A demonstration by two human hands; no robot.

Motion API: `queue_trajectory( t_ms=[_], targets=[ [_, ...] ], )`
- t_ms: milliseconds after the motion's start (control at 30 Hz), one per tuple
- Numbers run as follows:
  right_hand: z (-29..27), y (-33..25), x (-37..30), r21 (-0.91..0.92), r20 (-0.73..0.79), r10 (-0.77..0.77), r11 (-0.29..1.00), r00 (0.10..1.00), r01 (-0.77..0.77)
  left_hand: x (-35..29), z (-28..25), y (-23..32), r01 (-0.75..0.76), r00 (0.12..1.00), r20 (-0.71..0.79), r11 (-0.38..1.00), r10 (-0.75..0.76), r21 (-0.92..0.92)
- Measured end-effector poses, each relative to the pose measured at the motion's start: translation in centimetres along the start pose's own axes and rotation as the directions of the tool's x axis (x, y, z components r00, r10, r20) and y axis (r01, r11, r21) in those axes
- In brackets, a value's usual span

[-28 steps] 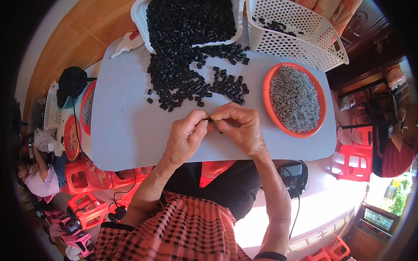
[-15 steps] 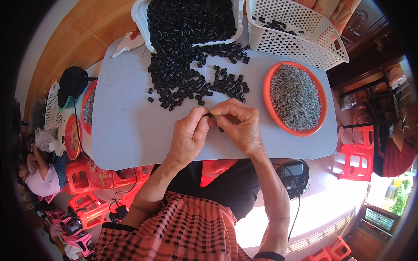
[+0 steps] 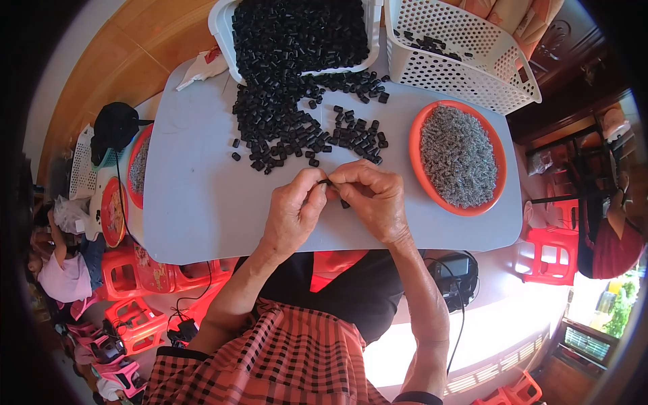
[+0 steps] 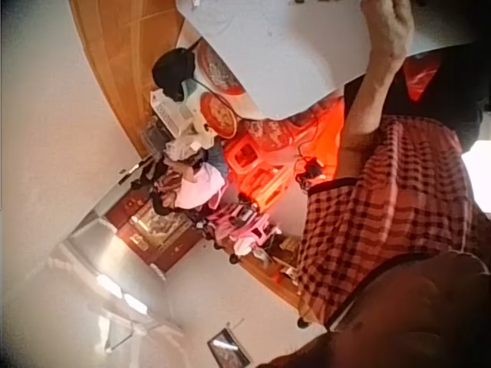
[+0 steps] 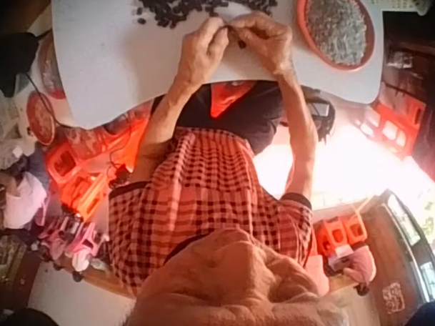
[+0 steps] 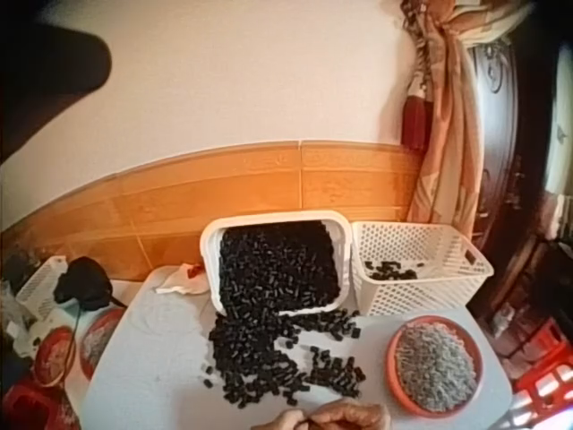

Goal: The person assembles small components by taking metal pieces from a dish and pressing them into plastic connectors by hand.

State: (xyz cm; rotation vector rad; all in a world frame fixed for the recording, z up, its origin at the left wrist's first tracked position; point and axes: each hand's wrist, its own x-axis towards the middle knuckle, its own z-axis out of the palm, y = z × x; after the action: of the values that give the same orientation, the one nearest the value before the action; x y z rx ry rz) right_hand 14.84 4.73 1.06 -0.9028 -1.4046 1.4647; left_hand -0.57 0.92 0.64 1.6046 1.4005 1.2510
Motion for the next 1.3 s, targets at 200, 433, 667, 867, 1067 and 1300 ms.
queue_trajectory(
  t_ms=[200,433,667,867,1067,1300],
  targets=[
    [0.2,-0.1,0.1,-0.084,-0.036,-0.015,0.996,0.999,0.012,0.1,-0.1,0.2,0.022,1.0,0.003,0.999,-0.022,0.032],
    [0.3,-0.7,0.0,-0.348,-0.024,-0.188,0.922,0.982,0.168,-0.1,0.5,0.0,-0.039,0.999,-0.027,0.997,0.041,0.061],
    [0.2,0.3,0.0,-0.021,-0.067,-0.022,1.0,0.997,0.021,0.3,0.0,0.3,0.007,1.0,0.026,1.0,-0.008,0.025],
    [0.5,0.0,-0.2,-0.169,-0.077,-0.101,0.982,0.992,0.087,0.2,0.3,0.1,-0.026,1.0,-0.013,0.999,0.026,0.046],
    [0.7,-0.6,-0.3,-0.447,-0.022,-0.311,0.853,0.95,0.269,0.2,0.5,-0.3,-0.101,0.993,-0.048,0.992,0.105,0.08],
    [0.3,0.6,0.0,-0.009,-0.079,0.008,1.0,0.997,-0.009,0.4,0.5,0.0,-0.016,1.0,-0.019,1.0,0.016,-0.022]
  ],
)
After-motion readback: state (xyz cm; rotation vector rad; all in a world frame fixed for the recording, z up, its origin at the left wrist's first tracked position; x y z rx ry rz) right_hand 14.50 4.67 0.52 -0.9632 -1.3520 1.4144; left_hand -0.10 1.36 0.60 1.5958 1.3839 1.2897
